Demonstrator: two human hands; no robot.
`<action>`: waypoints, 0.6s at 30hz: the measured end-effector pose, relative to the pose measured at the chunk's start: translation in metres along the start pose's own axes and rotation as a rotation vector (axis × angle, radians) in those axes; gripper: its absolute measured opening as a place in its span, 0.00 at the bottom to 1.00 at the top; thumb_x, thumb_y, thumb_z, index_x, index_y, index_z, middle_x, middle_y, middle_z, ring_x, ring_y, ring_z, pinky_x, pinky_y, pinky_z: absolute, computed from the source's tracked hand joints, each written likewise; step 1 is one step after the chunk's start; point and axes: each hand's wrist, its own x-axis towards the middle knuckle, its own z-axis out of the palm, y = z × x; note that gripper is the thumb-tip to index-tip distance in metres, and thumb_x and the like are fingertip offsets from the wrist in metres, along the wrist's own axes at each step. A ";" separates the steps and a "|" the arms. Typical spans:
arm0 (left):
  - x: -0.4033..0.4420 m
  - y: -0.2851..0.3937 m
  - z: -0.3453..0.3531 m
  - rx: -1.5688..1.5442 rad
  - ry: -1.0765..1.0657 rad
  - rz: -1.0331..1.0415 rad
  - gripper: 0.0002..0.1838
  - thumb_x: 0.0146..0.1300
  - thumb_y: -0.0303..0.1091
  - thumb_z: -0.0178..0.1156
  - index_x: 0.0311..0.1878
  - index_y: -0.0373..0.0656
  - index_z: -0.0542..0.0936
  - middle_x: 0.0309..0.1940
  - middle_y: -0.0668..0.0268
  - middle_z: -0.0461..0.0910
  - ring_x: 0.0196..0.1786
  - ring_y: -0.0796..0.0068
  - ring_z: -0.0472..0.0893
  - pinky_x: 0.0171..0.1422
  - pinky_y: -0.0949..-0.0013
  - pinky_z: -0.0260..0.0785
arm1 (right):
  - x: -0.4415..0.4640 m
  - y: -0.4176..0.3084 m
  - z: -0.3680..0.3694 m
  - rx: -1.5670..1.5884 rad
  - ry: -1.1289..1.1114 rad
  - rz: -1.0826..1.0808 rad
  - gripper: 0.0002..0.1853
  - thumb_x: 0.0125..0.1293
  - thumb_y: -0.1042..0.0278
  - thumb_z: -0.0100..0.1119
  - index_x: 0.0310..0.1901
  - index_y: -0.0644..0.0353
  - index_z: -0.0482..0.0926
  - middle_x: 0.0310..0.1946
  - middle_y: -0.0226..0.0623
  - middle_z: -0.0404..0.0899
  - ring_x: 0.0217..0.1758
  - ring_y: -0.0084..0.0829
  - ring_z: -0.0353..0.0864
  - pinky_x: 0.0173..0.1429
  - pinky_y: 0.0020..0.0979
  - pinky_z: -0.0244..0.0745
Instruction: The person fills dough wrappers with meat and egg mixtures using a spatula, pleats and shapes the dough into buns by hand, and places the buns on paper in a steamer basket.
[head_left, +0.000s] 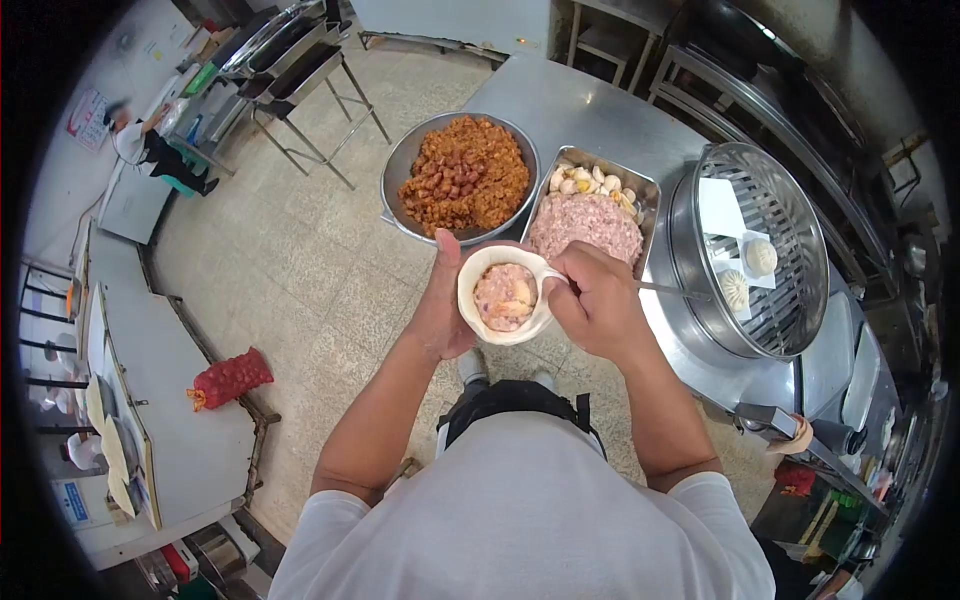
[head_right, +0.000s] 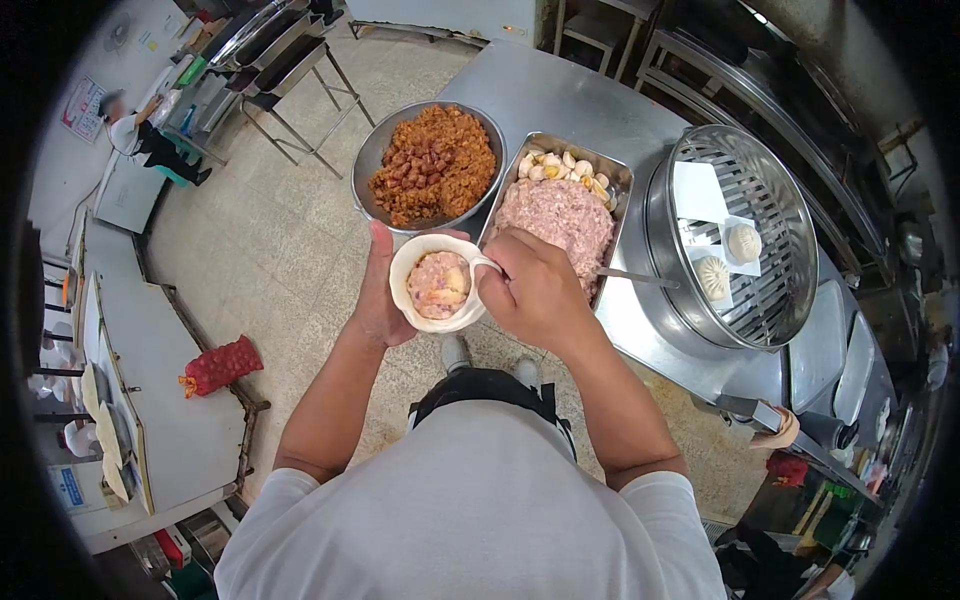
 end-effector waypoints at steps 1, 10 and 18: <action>-0.001 0.001 0.002 -0.007 0.010 0.003 0.55 0.59 0.84 0.31 0.64 0.39 0.73 0.55 0.58 0.81 0.56 0.64 0.83 0.61 0.58 0.78 | -0.002 0.002 0.000 -0.024 -0.004 -0.024 0.07 0.60 0.73 0.64 0.36 0.66 0.79 0.28 0.42 0.76 0.28 0.42 0.79 0.34 0.38 0.74; 0.001 0.002 -0.001 0.085 0.017 0.001 0.56 0.58 0.85 0.31 0.65 0.39 0.72 0.56 0.57 0.80 0.56 0.65 0.83 0.60 0.59 0.78 | 0.006 -0.006 0.002 0.010 0.025 -0.008 0.05 0.58 0.74 0.62 0.34 0.66 0.78 0.28 0.45 0.76 0.30 0.46 0.79 0.35 0.40 0.73; -0.004 0.009 -0.002 0.206 -0.028 -0.006 0.58 0.56 0.85 0.33 0.65 0.37 0.71 0.56 0.57 0.80 0.57 0.65 0.82 0.60 0.61 0.78 | 0.008 -0.011 -0.001 0.041 0.046 0.014 0.07 0.57 0.72 0.63 0.35 0.66 0.78 0.29 0.43 0.77 0.29 0.42 0.79 0.34 0.38 0.73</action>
